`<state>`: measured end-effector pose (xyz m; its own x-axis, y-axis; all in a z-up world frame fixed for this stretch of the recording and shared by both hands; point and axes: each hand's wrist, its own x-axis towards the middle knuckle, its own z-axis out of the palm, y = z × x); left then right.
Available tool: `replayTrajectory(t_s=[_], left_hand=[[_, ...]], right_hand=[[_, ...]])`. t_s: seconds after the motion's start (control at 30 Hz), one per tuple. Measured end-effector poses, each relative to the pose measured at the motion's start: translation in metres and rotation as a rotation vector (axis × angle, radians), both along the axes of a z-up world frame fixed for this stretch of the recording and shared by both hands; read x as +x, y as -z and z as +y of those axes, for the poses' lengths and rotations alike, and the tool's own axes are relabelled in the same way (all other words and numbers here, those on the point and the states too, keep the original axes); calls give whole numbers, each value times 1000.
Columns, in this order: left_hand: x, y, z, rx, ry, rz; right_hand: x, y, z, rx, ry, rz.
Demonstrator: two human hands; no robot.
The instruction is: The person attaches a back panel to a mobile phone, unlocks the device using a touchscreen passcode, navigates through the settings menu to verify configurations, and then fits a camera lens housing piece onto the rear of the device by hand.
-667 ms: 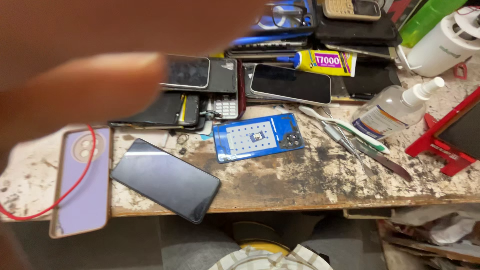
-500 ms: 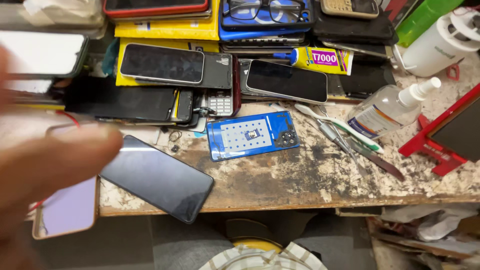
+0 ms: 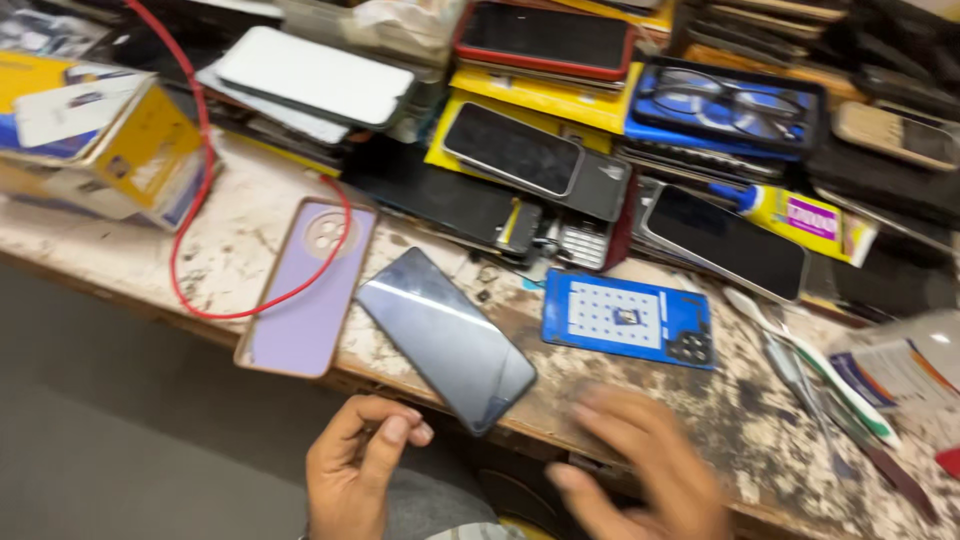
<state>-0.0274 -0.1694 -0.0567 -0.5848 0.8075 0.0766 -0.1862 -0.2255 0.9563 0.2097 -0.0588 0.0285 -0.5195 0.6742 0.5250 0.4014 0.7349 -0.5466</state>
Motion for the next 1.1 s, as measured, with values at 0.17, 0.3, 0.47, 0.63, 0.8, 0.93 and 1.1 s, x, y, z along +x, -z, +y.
replayTrajectory(t_s=[0.17, 0.3, 0.47, 0.63, 0.8, 0.93, 1.1], left_hand=[[-1, 25, 0, -122, -18, -47], [-1, 28, 7, -123, 25, -59], [-2, 19, 11, -117, 84, -84], [2, -20, 23, -279, 239, -237], [26, -61, 42, -15, 429, -315], [35, -77, 65, 117, 463, -404], [31, -91, 90, 20, 868, -655]], right_hand=[[-80, -41, 11, 41, -208, -221], [-94, -48, 15, -29, -219, -391], [-87, -48, 22, -128, -231, -208], [-69, -47, 56, -743, -368, 220], [-44, -45, 67, -1179, -440, 559], [-7, -41, 58, -1290, -376, 820], [58, -36, 74, -1340, -413, 835]])
